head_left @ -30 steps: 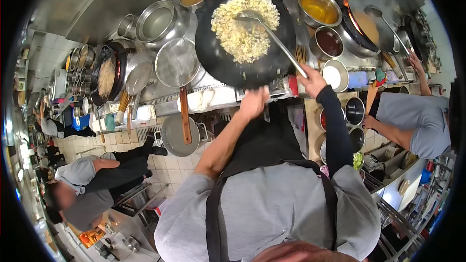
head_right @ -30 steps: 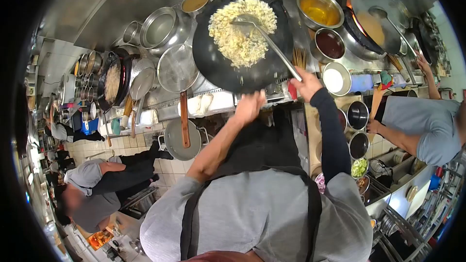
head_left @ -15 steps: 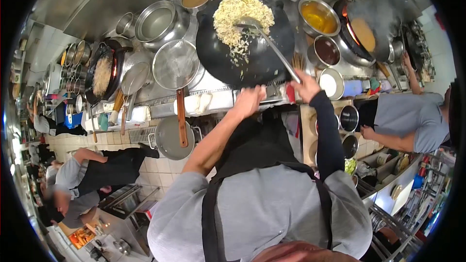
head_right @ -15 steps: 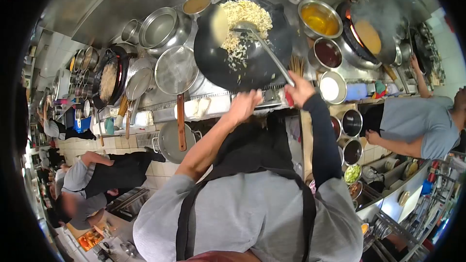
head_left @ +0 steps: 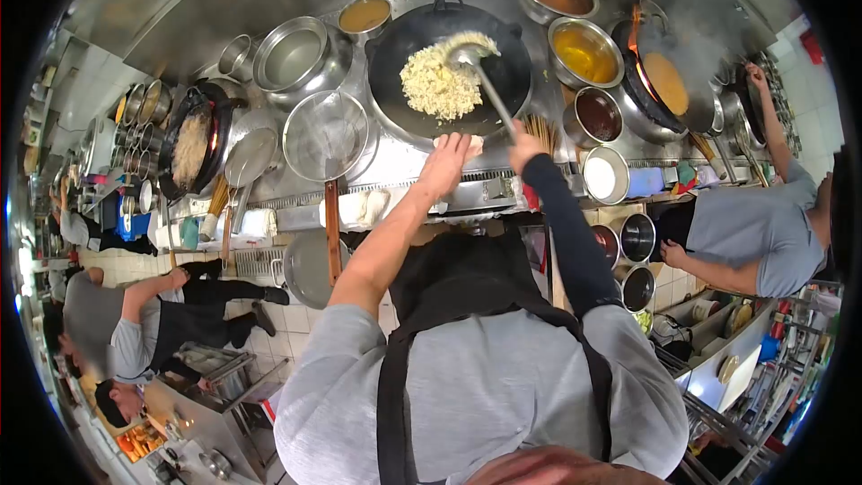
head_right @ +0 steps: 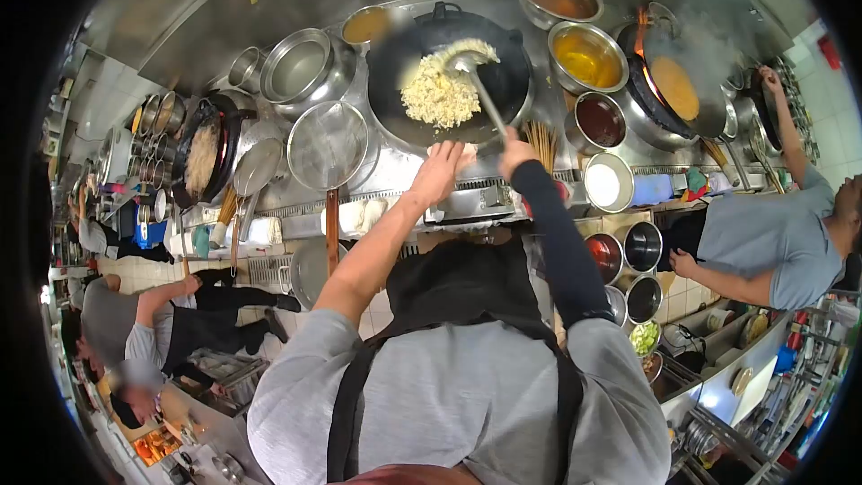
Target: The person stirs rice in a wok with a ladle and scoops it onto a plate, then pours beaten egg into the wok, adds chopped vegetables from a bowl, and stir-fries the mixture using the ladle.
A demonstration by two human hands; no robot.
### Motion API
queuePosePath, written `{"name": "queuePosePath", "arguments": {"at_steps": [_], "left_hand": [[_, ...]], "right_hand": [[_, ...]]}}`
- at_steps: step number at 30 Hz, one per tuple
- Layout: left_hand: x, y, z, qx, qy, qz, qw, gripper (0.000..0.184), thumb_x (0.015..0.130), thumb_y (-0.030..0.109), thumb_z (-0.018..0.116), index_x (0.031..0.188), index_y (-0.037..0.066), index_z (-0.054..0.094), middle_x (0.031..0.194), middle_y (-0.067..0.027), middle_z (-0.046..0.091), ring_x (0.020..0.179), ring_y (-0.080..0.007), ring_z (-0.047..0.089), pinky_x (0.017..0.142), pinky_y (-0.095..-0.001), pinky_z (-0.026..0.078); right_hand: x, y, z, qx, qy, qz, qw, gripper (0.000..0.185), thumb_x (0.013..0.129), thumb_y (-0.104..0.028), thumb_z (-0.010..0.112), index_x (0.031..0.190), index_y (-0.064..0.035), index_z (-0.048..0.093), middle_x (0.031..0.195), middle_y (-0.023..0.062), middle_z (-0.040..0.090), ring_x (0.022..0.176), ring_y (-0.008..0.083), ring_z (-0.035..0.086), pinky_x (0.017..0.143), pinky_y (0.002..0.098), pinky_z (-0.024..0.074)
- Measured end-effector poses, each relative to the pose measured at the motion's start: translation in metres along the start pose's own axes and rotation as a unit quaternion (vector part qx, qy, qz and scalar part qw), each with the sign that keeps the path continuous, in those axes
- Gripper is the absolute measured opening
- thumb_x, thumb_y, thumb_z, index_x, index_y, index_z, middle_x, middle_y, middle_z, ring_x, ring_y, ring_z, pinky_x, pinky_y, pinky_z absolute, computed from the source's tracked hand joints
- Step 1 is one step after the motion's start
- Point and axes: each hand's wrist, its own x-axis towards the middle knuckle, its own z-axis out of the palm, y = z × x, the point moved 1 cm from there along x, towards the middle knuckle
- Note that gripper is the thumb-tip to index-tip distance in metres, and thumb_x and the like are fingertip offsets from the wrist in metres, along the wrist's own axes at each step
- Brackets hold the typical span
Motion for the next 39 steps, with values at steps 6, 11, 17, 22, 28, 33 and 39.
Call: {"name": "queuePosePath", "arguments": {"at_steps": [6, 11, 17, 22, 28, 33, 39], "left_hand": [[-0.035, 0.011, 0.001, 0.145, 0.024, -0.017, 0.989, 0.061, 0.091, 0.007, 0.056, 0.15, 0.013, 0.045, 0.158, -0.007, 0.041, 0.147, -0.0286, 0.037, 0.119, -0.0523, 0.028], [-0.031, 0.017, -0.001, 0.057, 0.043, -0.041, 0.997, 0.057, 0.091, 0.013, 0.064, 0.146, 0.011, 0.05, 0.152, -0.0103, 0.049, 0.143, -0.0304, 0.042, 0.117, -0.057, 0.028], [-0.018, 0.027, -0.005, 0.049, 0.083, -0.058, 0.994, 0.043, 0.091, 0.021, 0.07, 0.131, 0.009, 0.058, 0.129, -0.0099, 0.061, 0.128, -0.0296, 0.053, 0.112, -0.0565, 0.033], [-0.005, 0.015, 0.005, 0.038, 0.122, -0.047, 0.991, 0.018, 0.096, 0.017, 0.061, 0.112, 0.008, 0.062, 0.105, -0.0107, 0.068, 0.106, -0.0315, 0.064, 0.106, -0.0534, 0.039], [0.009, -0.004, 0.002, -0.058, 0.103, -0.136, 0.984, 0.013, 0.099, 0.019, 0.058, 0.1, 0.006, 0.061, 0.091, -0.0177, 0.07, 0.093, -0.039, 0.066, 0.1, -0.0551, 0.043], [-0.004, 0.007, -0.005, -0.053, 0.043, -0.073, 0.995, 0.05, 0.092, 0.015, 0.068, 0.138, 0.004, 0.05, 0.13, -0.0201, 0.062, 0.127, -0.0364, 0.056, 0.113, -0.0517, 0.038], [-0.018, 0.0, 0.005, 0.079, 0.037, 0.028, 0.996, 0.065, 0.08, 0.001, 0.067, 0.142, 0.004, 0.05, 0.146, -0.0148, 0.052, 0.14, -0.0327, 0.046, 0.118, -0.0483, 0.033]], "right_hand": [[-0.052, 0.008, -0.066, 0.009, -0.164, -0.063, 0.984, 0.073, 0.091, -0.016, 0.061, 0.158, -0.0145, 0.032, 0.098, 0.0297, 0.069, 0.09, 0.0446, 0.068, 0.083, 0.0478, 0.0549], [-0.004, 0.019, -0.079, -0.016, -0.058, -0.021, 0.998, 0.063, 0.089, -0.015, 0.062, 0.149, -0.0095, 0.044, 0.106, 0.0297, 0.069, 0.103, 0.0453, 0.067, 0.091, 0.0503, 0.0525], [-0.005, 0.032, 0.052, 0.194, 0.035, -0.155, 0.968, 0.072, 0.092, -0.017, 0.061, 0.158, -0.0147, 0.033, 0.104, 0.0306, 0.068, 0.091, 0.0466, 0.068, 0.081, 0.0484, 0.0539], [-0.115, 0.028, 0.052, 0.236, 0.085, -0.03, 0.968, 0.063, 0.093, -0.018, 0.06, 0.154, -0.0155, 0.04, 0.084, 0.0305, 0.066, 0.081, 0.0507, 0.065, 0.074, 0.0579, 0.0493], [-0.129, 0.052, 0.019, 0.335, 0.082, -0.045, 0.938, 0.056, 0.099, -0.018, 0.059, 0.153, -0.0135, 0.042, 0.091, 0.0176, 0.068, 0.063, 0.0318, 0.064, 0.058, 0.0414, 0.0497], [-0.151, 0.023, -0.109, 0.737, -0.268, 0.211, 0.584, 0.042, 0.105, -0.014, 0.054, 0.146, -0.0132, 0.046, 0.073, -0.0015, 0.045, 0.049, 0.008, 0.041, 0.04, 0.0231, 0.0343], [-0.002, -0.006, -0.01, 0.692, -0.199, 0.18, 0.67, 0.022, 0.102, -0.016, 0.058, 0.122, -0.011, 0.052, 0.07, -0.0006, 0.048, 0.045, 0.0099, 0.04, 0.037, 0.0291, 0.0339]]}}
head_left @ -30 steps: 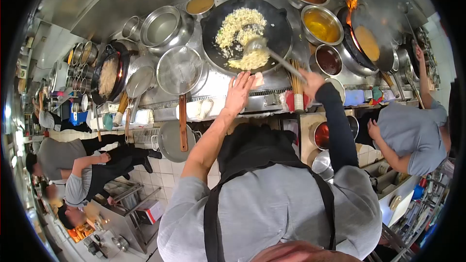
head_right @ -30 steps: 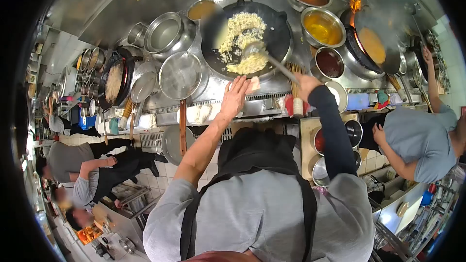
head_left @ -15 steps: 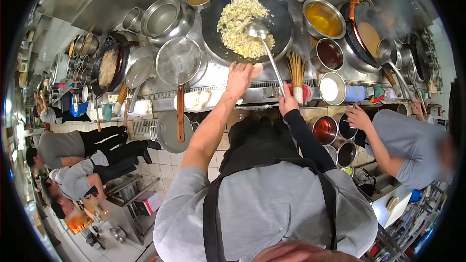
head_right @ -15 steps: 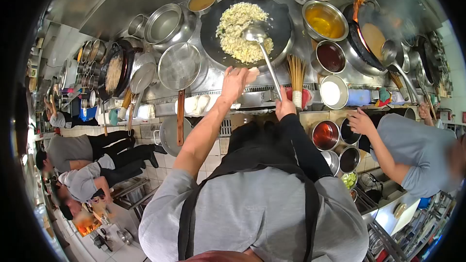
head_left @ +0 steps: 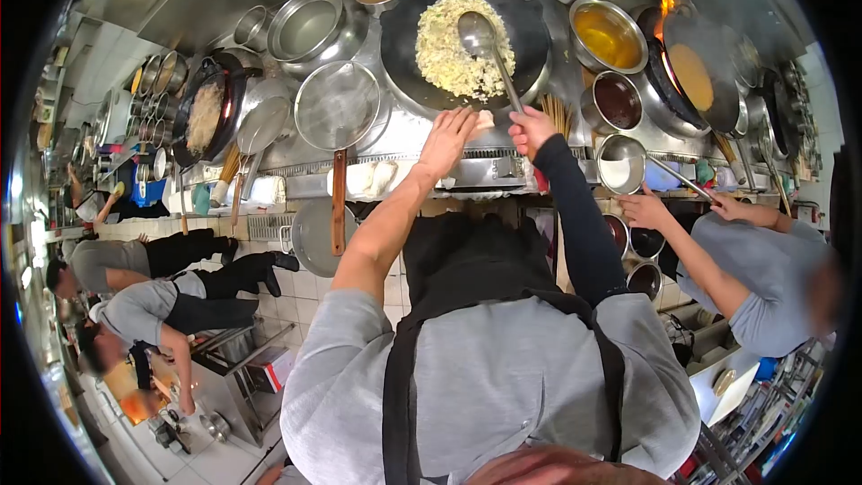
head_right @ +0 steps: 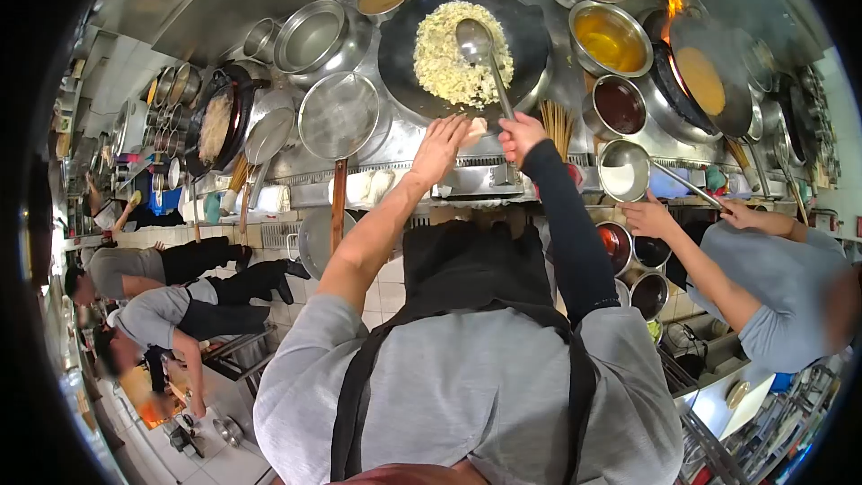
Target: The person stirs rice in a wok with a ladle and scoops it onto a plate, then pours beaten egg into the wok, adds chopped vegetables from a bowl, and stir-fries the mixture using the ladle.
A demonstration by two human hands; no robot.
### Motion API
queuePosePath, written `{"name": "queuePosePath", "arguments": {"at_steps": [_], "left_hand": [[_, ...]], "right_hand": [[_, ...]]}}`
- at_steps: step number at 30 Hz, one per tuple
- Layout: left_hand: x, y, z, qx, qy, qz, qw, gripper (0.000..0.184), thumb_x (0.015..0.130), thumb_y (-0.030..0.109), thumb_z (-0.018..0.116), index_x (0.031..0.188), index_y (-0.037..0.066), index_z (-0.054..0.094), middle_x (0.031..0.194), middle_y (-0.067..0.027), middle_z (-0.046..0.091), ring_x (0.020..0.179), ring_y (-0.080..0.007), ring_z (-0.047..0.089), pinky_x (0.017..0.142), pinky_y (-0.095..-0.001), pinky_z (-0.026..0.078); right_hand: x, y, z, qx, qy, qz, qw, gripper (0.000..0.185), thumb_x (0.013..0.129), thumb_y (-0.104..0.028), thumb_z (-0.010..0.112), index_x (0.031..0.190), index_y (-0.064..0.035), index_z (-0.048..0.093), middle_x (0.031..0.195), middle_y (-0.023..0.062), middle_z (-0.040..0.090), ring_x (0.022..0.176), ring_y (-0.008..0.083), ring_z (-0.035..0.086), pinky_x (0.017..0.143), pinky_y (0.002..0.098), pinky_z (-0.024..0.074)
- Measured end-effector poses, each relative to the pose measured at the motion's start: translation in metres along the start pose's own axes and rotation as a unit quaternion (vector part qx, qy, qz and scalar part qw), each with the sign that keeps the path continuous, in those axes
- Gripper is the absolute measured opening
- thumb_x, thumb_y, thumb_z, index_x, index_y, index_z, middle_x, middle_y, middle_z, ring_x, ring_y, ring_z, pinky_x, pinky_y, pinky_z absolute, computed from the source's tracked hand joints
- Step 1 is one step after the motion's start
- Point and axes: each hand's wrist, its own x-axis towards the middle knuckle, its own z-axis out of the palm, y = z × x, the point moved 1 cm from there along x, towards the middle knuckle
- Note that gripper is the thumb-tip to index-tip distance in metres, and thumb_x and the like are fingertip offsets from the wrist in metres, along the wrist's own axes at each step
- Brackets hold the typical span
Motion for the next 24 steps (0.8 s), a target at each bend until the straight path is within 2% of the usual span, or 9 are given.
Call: {"name": "queuePosePath", "arguments": {"at_steps": [1, 4, 6, 11, 14, 15, 18, 21, 24], "left_hand": [[0.003, -0.006, 0.006, -0.016, 0.019, 0.007, 1.0, 0.06, 0.08, 0.001, 0.066, 0.139, 0.004, 0.053, 0.145, -0.0151, 0.054, 0.138, -0.0331, 0.048, 0.117, -0.0478, 0.035], [0.015, -0.006, -0.003, -0.091, 0.056, -0.032, 0.994, 0.039, 0.089, 0.006, 0.061, 0.128, 0.001, 0.061, 0.131, -0.0189, 0.064, 0.124, -0.0369, 0.059, 0.109, -0.0464, 0.044], [0.016, 0.0, -0.008, -0.171, 0.029, -0.116, 0.978, 0.034, 0.093, 0.009, 0.059, 0.126, 0.001, 0.061, 0.124, -0.0204, 0.067, 0.119, -0.0388, 0.06, 0.104, -0.0469, 0.046], [0.025, 0.006, -0.026, -0.219, 0.256, -0.163, 0.927, 0.022, 0.097, 0.009, 0.053, 0.113, -0.001, 0.064, 0.103, -0.0205, 0.07, 0.095, -0.0375, 0.068, 0.086, -0.0433, 0.052], [0.007, 0.027, -0.072, -0.393, 0.161, -0.435, 0.794, 0.018, 0.099, 0.008, 0.053, 0.11, -0.001, 0.064, 0.099, -0.0151, 0.07, 0.095, -0.0245, 0.069, 0.08, -0.0365, 0.053], [-0.006, 0.02, -0.051, -0.511, 0.273, -0.408, 0.706, 0.018, 0.1, 0.01, 0.055, 0.113, 0.0, 0.063, 0.097, -0.0092, 0.069, 0.09, -0.0155, 0.068, 0.072, -0.0315, 0.053], [-0.046, 0.01, -0.034, -0.751, 0.133, -0.487, 0.426, 0.023, 0.099, 0.009, 0.056, 0.119, 0.0, 0.06, 0.097, -0.0058, 0.069, 0.088, -0.0159, 0.068, 0.069, -0.0323, 0.053], [-0.059, 0.016, -0.02, -0.607, 0.049, -0.507, 0.61, 0.029, 0.098, 0.008, 0.055, 0.126, -0.001, 0.057, 0.103, -0.012, 0.07, 0.09, -0.0266, 0.071, 0.075, -0.0366, 0.056], [-0.037, 0.042, -0.022, -0.292, 0.006, -0.292, 0.911, 0.034, 0.094, 0.003, 0.053, 0.128, -0.002, 0.056, 0.116, -0.0204, 0.068, 0.1, -0.0381, 0.068, 0.085, -0.0435, 0.056]], "right_hand": [[-0.015, -0.012, 0.023, -0.121, 0.032, -0.032, 0.992, 0.018, 0.102, -0.017, 0.059, 0.117, -0.0116, 0.05, 0.069, -0.0006, 0.048, 0.045, 0.0101, 0.04, 0.037, 0.0298, 0.0322], [-0.048, -0.034, 0.042, -0.076, -0.02, 0.0, 0.997, 0.018, 0.101, -0.017, 0.06, 0.116, -0.0127, 0.05, 0.069, 0.0, 0.05, 0.046, 0.0086, 0.04, 0.037, 0.0273, 0.03], [0.0, -0.024, 0.002, 0.097, -0.116, 0.083, 0.985, 0.019, 0.101, -0.016, 0.06, 0.117, -0.0138, 0.05, 0.07, -0.0002, 0.049, 0.046, 0.0066, 0.039, 0.037, 0.0253, 0.0283], [-0.049, -0.008, 0.047, -0.258, 0.028, -0.089, 0.962, 0.021, 0.1, -0.017, 0.061, 0.119, -0.0134, 0.051, 0.07, -0.0012, 0.049, 0.046, 0.0055, 0.038, 0.037, 0.0241, 0.0276], [-0.03, -0.014, 0.006, 0.093, -0.082, 0.123, 0.985, 0.021, 0.1, -0.013, 0.058, 0.121, -0.0097, 0.053, 0.064, -0.0009, 0.046, 0.044, 0.0088, 0.037, 0.036, 0.0286, 0.0282], [-0.022, -0.006, 0.005, 0.045, -0.055, 0.084, 0.994, 0.022, 0.099, -0.014, 0.059, 0.12, -0.0082, 0.054, 0.065, -0.0001, 0.049, 0.044, 0.0091, 0.039, 0.036, 0.0289, 0.0302], [-0.019, -0.009, 0.014, -0.175, 0.054, -0.057, 0.981, 0.027, 0.097, -0.018, 0.062, 0.12, -0.0041, 0.057, 0.071, 0.0054, 0.057, 0.05, 0.0143, 0.051, 0.041, 0.0326, 0.0395], [-0.039, -0.034, 0.024, -0.44, 0.181, -0.22, 0.852, 0.034, 0.094, -0.024, 0.063, 0.119, -0.0011, 0.058, 0.082, 0.0169, 0.067, 0.067, 0.0294, 0.064, 0.059, 0.0418, 0.0507], [0.014, -0.052, 0.021, -0.535, 0.241, -0.363, 0.724, 0.039, 0.094, -0.028, 0.06, 0.119, 0.0006, 0.056, 0.096, 0.0295, 0.069, 0.094, 0.047, 0.067, 0.086, 0.0502, 0.0524]]}}
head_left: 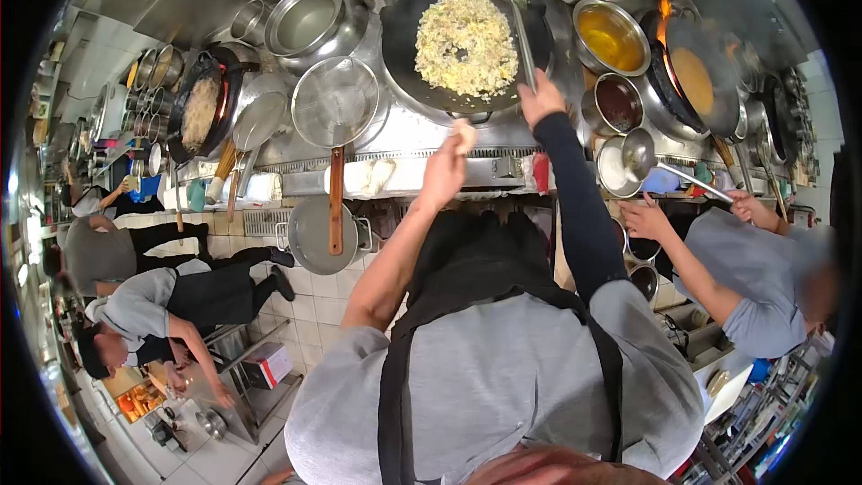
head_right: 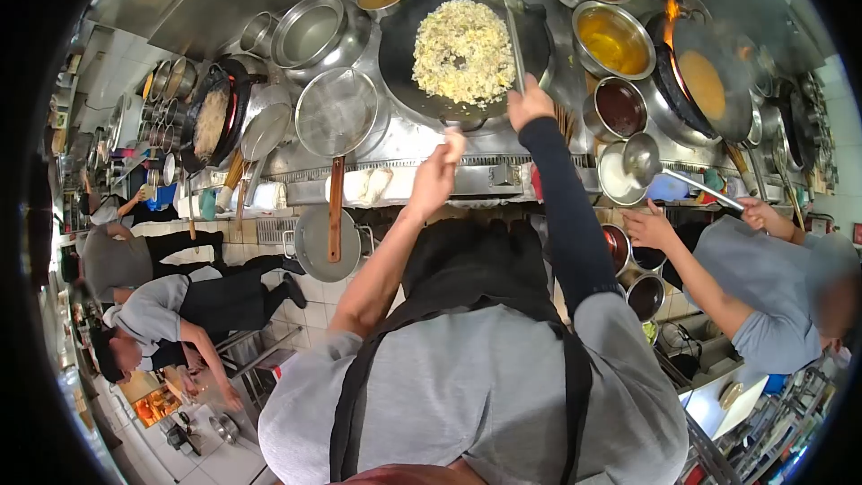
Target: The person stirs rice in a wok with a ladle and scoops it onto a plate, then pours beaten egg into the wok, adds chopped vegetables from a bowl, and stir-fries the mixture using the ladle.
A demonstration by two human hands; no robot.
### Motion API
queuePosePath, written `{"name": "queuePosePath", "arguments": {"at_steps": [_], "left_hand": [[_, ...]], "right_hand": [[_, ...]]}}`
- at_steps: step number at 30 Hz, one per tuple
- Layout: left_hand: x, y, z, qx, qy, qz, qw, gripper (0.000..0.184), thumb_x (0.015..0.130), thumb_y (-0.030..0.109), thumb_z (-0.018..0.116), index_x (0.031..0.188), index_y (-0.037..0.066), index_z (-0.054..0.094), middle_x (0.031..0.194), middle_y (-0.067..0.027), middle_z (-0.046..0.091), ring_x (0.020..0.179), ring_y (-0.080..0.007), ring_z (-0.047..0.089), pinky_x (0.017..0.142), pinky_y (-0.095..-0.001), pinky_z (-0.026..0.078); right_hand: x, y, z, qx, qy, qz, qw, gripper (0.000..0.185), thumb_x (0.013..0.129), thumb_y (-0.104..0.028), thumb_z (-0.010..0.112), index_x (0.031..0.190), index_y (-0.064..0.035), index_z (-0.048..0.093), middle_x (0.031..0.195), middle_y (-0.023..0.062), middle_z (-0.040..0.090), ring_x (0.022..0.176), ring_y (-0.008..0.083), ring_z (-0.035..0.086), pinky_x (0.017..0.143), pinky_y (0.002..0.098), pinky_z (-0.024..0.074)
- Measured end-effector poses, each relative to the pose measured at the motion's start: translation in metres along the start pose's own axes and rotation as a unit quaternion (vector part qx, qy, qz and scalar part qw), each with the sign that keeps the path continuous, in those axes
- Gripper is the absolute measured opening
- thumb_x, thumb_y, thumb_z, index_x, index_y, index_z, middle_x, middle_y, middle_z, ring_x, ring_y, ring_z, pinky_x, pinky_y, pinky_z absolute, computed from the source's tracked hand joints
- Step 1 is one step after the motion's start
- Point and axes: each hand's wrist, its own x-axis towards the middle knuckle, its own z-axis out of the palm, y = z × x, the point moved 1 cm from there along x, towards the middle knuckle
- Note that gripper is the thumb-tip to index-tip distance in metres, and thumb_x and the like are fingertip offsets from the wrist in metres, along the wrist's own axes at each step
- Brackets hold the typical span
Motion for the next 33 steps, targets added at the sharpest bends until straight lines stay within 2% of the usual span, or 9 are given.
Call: {"name": "queuePosePath", "arguments": {"at_steps": [2, 5, 14, 20, 24, 26, 30, 32, 33], "left_hand": [[0.005, -0.032, 0.042, 0.055, -0.033, 0.24, 0.969, 0.046, 0.083, 0.0, 0.056, 0.129, -0.003, 0.058, 0.129, -0.0255, 0.061, 0.123, -0.0412, 0.058, 0.106, -0.0466, 0.047], [-0.021, -0.071, 0.099, 0.346, -0.243, 0.166, 0.891, 0.069, 0.075, 0.01, 0.069, 0.141, -0.003, 0.05, 0.161, -0.0247, 0.029, 0.152, -0.043, 0.024, 0.123, -0.0529, 0.026], [-0.027, -0.055, 0.094, 0.307, -0.25, 0.134, 0.908, 0.058, 0.081, 0.022, 0.072, 0.135, 0.003, 0.059, 0.165, -0.0204, 0.023, 0.154, -0.0422, 0.018, 0.121, -0.0552, 0.026], [-0.026, -0.078, 0.103, 0.292, -0.214, 0.152, 0.92, 0.049, 0.083, 0.024, 0.072, 0.129, 0.007, 0.063, 0.164, -0.02, 0.025, 0.154, -0.0418, 0.018, 0.121, -0.0568, 0.026], [-0.025, -0.043, 0.084, 0.303, -0.267, 0.137, 0.905, 0.042, 0.085, 0.021, 0.07, 0.124, 0.005, 0.064, 0.164, -0.023, 0.025, 0.153, -0.0442, 0.021, 0.12, -0.0534, 0.029], [-0.019, -0.059, 0.083, 0.202, -0.214, 0.156, 0.943, 0.04, 0.086, 0.02, 0.069, 0.122, 0.003, 0.064, 0.159, -0.0272, 0.031, 0.149, -0.0457, 0.028, 0.119, -0.0499, 0.033], [-0.021, -0.051, 0.002, 0.074, 0.008, 0.047, 0.996, 0.047, 0.084, 0.011, 0.069, 0.125, -0.007, 0.054, 0.13, -0.0305, 0.056, 0.125, -0.0445, 0.053, 0.113, -0.0472, 0.04], [-0.028, -0.048, -0.056, 0.122, 0.099, -0.019, 0.987, 0.048, 0.084, 0.008, 0.07, 0.126, -0.007, 0.052, 0.127, -0.0301, 0.055, 0.118, -0.0437, 0.055, 0.105, -0.0486, 0.044], [-0.026, -0.075, -0.073, 0.211, 0.111, -0.02, 0.971, 0.052, 0.083, 0.01, 0.073, 0.126, -0.009, 0.05, 0.127, -0.0295, 0.053, 0.116, -0.0448, 0.054, 0.102, -0.0491, 0.046]], "right_hand": [[0.02, -0.012, 0.028, 0.072, -0.088, 0.095, 0.989, 0.038, 0.095, -0.029, 0.058, 0.119, 0.0007, 0.056, 0.096, 0.0311, 0.068, 0.094, 0.049, 0.066, 0.084, 0.053, 0.0518], [0.013, -0.032, 0.035, 0.075, -0.223, 0.111, 0.966, 0.038, 0.097, -0.026, 0.057, 0.126, -0.0012, 0.053, 0.094, 0.032, 0.068, 0.087, 0.0507, 0.065, 0.079, 0.0558, 0.0515], [-0.153, 0.129, -0.079, -0.093, -0.142, -0.143, 0.975, 0.065, 0.094, -0.014, 0.061, 0.154, -0.0275, 0.041, 0.11, 0.0206, 0.07, 0.093, 0.0414, 0.068, 0.08, 0.0513, 0.0545], [-0.083, 0.195, -0.149, -0.153, -0.124, -0.02, 0.98, 0.062, 0.091, -0.008, 0.061, 0.15, -0.0254, 0.05, 0.119, 0.019, 0.069, 0.1, 0.0425, 0.067, 0.089, 0.0461, 0.0544], [-0.038, 0.111, -0.009, -0.084, -0.152, 0.026, 0.984, 0.057, 0.09, -0.021, 0.064, 0.145, -0.017, 0.053, 0.104, 0.0263, 0.07, 0.094, 0.0427, 0.068, 0.087, 0.0433, 0.0548], [-0.06, 0.103, 0.055, 0.05, -0.071, -0.084, 0.993, 0.062, 0.092, -0.024, 0.063, 0.151, -0.0179, 0.046, 0.099, 0.0298, 0.068, 0.091, 0.0459, 0.067, 0.081, 0.0495, 0.0534], [-0.102, 0.105, -0.029, 0.039, -0.277, 0.006, 0.96, 0.063, 0.093, -0.021, 0.064, 0.152, -0.0158, 0.046, 0.102, 0.0272, 0.07, 0.095, 0.0405, 0.07, 0.082, 0.0467, 0.0547], [-0.083, 0.106, -0.083, -0.02, -0.191, -0.134, 0.972, 0.054, 0.092, -0.017, 0.061, 0.146, -0.0121, 0.053, 0.102, 0.0261, 0.071, 0.096, 0.039, 0.071, 0.082, 0.0453, 0.0549], [-0.064, 0.066, -0.1, -0.059, -0.215, -0.046, 0.974, 0.051, 0.091, -0.016, 0.061, 0.141, -0.0095, 0.056, 0.104, 0.0262, 0.071, 0.096, 0.0414, 0.07, 0.084, 0.046, 0.0546]]}}
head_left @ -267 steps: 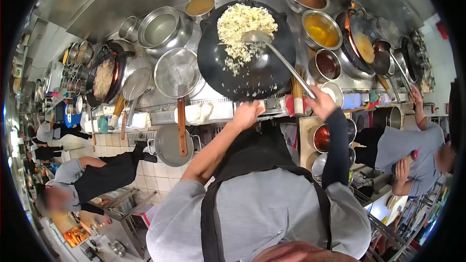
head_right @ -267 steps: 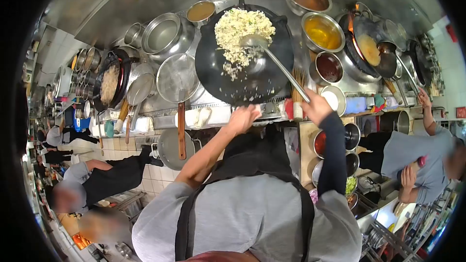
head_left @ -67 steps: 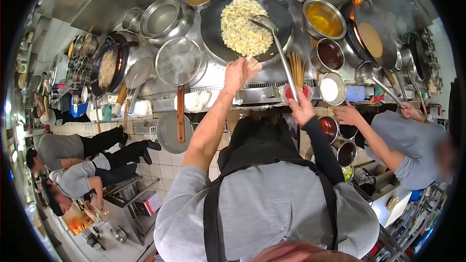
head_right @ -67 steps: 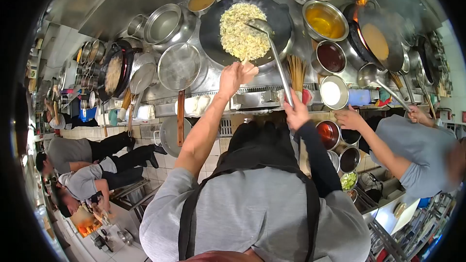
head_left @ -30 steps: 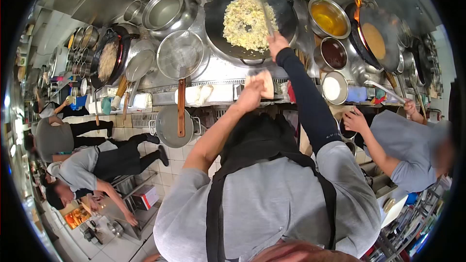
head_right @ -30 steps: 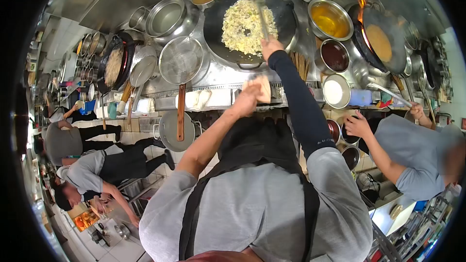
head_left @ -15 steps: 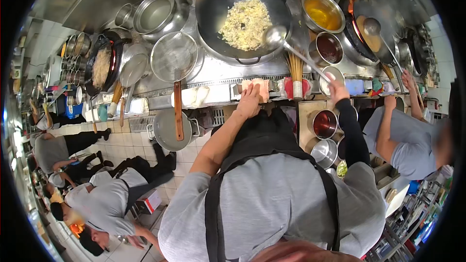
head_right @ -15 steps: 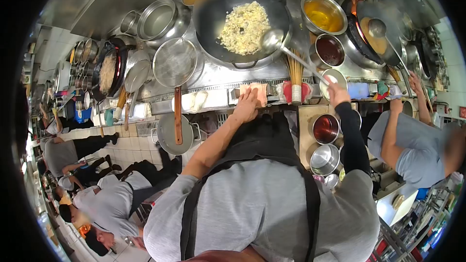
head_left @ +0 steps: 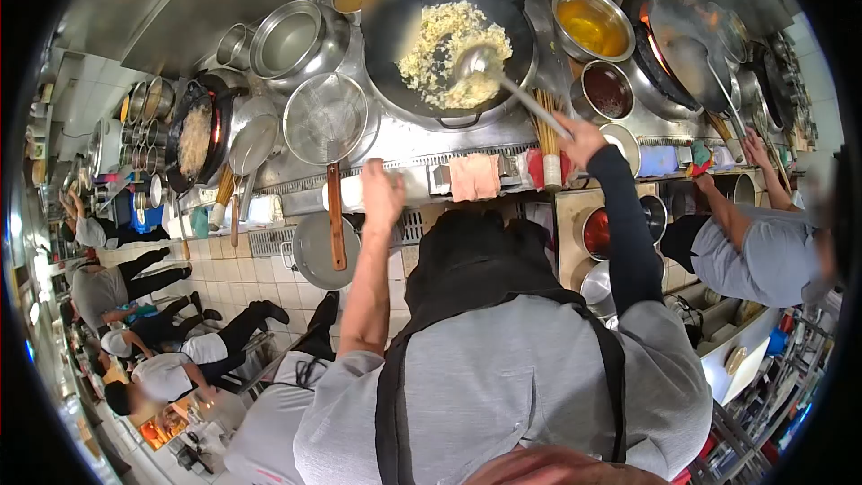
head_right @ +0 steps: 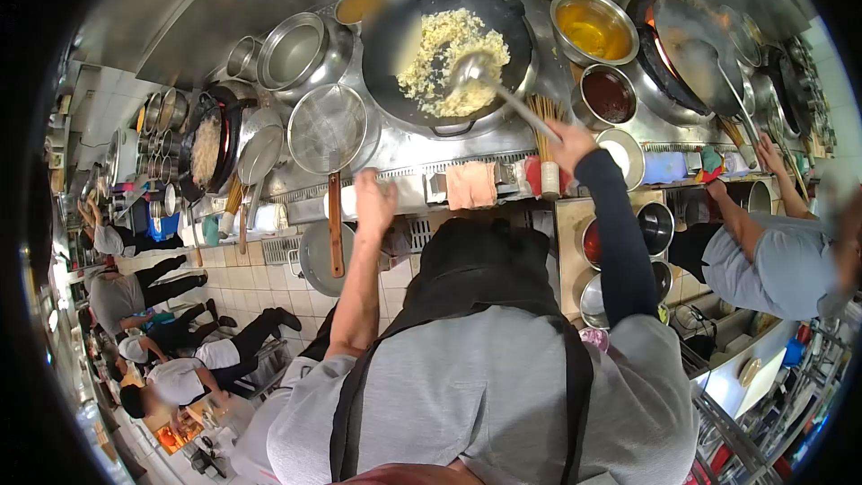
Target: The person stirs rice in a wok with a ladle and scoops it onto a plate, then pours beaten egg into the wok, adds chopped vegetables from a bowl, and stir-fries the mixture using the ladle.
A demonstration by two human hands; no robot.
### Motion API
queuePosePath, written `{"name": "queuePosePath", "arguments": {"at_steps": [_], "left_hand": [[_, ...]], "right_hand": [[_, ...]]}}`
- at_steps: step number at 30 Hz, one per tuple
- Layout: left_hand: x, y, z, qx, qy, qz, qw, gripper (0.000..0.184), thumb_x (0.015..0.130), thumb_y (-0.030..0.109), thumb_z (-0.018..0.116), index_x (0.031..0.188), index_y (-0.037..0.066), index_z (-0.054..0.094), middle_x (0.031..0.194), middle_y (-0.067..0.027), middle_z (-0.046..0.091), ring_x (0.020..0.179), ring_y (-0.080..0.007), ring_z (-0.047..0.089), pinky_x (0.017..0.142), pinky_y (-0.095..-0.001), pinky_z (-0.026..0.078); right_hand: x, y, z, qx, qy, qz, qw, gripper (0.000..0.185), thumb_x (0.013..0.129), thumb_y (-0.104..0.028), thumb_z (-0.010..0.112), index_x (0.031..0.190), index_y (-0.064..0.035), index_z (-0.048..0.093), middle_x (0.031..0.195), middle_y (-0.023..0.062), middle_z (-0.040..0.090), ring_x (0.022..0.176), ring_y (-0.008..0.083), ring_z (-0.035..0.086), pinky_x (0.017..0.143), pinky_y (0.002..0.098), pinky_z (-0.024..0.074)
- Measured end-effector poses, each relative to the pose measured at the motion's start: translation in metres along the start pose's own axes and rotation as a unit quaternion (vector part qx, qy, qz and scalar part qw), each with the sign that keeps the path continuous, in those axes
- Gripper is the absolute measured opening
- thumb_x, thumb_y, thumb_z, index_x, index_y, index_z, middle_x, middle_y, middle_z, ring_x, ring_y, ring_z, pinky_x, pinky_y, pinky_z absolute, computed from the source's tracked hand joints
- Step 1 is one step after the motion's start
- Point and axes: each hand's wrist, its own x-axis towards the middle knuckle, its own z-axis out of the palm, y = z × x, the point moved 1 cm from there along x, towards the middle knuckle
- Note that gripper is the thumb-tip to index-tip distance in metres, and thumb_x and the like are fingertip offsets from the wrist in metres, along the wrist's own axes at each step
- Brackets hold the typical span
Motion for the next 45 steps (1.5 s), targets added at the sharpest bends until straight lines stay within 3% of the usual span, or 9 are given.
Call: {"name": "queuePosePath", "arguments": {"at_steps": [9, 17, 22, 24, 28, 30, 36, 42, 45], "left_hand": [[0.042, -0.058, -0.008, 0.237, -0.274, -0.186, 0.913, 0.114, 0.067, 0.062, 0.087, 0.144, -0.005, 0.038, 0.136, -0.0238, 0.054, 0.126, -0.0386, 0.057, 0.103, -0.0426, 0.052], [0.035, -0.096, 0.012, 0.207, -0.295, -0.106, 0.927, 0.099, 0.07, 0.058, 0.086, 0.135, -0.008, 0.05, 0.131, -0.0321, 0.059, 0.122, -0.0388, 0.062, 0.102, -0.0419, 0.052], [0.004, -0.097, -0.004, -0.15, -0.22, -0.249, 0.931, 0.081, 0.081, 0.048, 0.079, 0.127, -0.013, 0.054, 0.126, -0.0257, 0.064, 0.116, -0.0328, 0.065, 0.092, -0.0446, 0.056], [-0.015, -0.042, -0.032, -0.428, -0.187, -0.328, 0.821, 0.065, 0.091, 0.04, 0.072, 0.124, -0.013, 0.055, 0.118, -0.0184, 0.067, 0.113, -0.0243, 0.065, 0.084, -0.0493, 0.058], [-0.039, -0.019, 0.006, -0.729, -0.172, -0.321, 0.58, 0.042, 0.099, 0.039, 0.06, 0.125, 0.006, 0.061, 0.111, -0.006, 0.07, 0.096, -0.0221, 0.068, 0.073, -0.0411, 0.057], [-0.039, 0.007, -0.007, -0.783, -0.187, -0.296, 0.514, 0.04, 0.1, 0.039, 0.057, 0.124, 0.008, 0.061, 0.104, -0.007, 0.07, 0.089, -0.0244, 0.066, 0.071, -0.0409, 0.053], [-0.061, 0.016, 0.013, -0.73, -0.252, -0.299, 0.561, 0.045, 0.103, 0.036, 0.054, 0.13, 0.001, 0.058, 0.115, -0.0164, 0.07, 0.095, -0.0267, 0.07, 0.07, -0.0334, 0.055], [-0.087, -0.004, 0.038, -0.687, -0.301, -0.32, 0.579, 0.045, 0.102, 0.028, 0.062, 0.137, 0.002, 0.052, 0.117, -0.0203, 0.069, 0.096, -0.0264, 0.071, 0.073, -0.0361, 0.058], [-0.095, 0.003, 0.034, -0.693, -0.225, -0.313, 0.609, 0.055, 0.098, 0.019, 0.068, 0.146, 0.011, 0.042, 0.109, -0.0179, 0.069, 0.088, -0.0246, 0.07, 0.071, -0.0363, 0.058]], "right_hand": [[0.054, -0.031, 0.097, 0.344, -0.084, 0.109, 0.929, 0.058, 0.097, -0.018, 0.063, 0.153, -0.015, 0.046, 0.071, 0.0099, 0.064, 0.053, 0.0232, 0.061, 0.052, 0.0379, 0.0512], [-0.056, 0.014, 0.074, 0.176, 0.108, 0.07, 0.976, 0.056, 0.1, -0.02, 0.063, 0.152, -0.0094, 0.046, 0.111, 0.0106, 0.065, 0.097, 0.014, 0.062, 0.088, 0.0264, 0.0517], [-0.116, -0.065, -0.106, 0.154, -0.145, 0.231, 0.95, 0.054, 0.099, -0.016, 0.063, 0.15, -0.0046, 0.047, 0.118, 0.0183, 0.071, 0.104, 0.026, 0.067, 0.091, 0.038, 0.0524], [-0.096, -0.014, -0.075, 0.04, -0.06, -0.025, 0.997, 0.053, 0.099, -0.018, 0.063, 0.148, -0.0047, 0.049, 0.117, 0.0222, 0.071, 0.105, 0.0309, 0.069, 0.093, 0.0403, 0.0517], [0.042, 0.014, 0.06, 0.107, 0.068, -0.047, 0.991, 0.048, 0.099, -0.026, 0.061, 0.143, -0.0058, 0.054, 0.088, 0.0179, 0.07, 0.071, 0.0286, 0.065, 0.067, 0.041, 0.0546], [0.06, -0.052, 0.068, 0.468, 0.015, 0.242, 0.85, 0.05, 0.102, -0.028, 0.06, 0.149, -0.0151, 0.049, 0.068, 0.0009, 0.051, 0.043, 0.0106, 0.042, 0.035, 0.0291, 0.0333], [0.141, -0.123, 0.122, 0.552, 0.088, 0.243, 0.793, 0.024, 0.105, -0.024, 0.053, 0.127, -0.0134, 0.05, 0.06, 0.0015, 0.041, 0.037, 0.0144, 0.037, 0.033, 0.0334, 0.0321], [0.067, -0.075, 0.12, 0.116, 0.027, -0.068, 0.991, 0.054, 0.098, -0.022, 0.055, 0.149, -0.0089, 0.042, 0.099, 0.0306, 0.068, 0.094, 0.0488, 0.064, 0.083, 0.0528, 0.0514], [-0.018, -0.033, 0.087, 0.021, -0.057, -0.019, 0.998, 0.059, 0.1, -0.024, 0.057, 0.155, -0.0193, 0.037, 0.097, 0.0276, 0.068, 0.087, 0.0471, 0.066, 0.075, 0.0533, 0.051]]}}
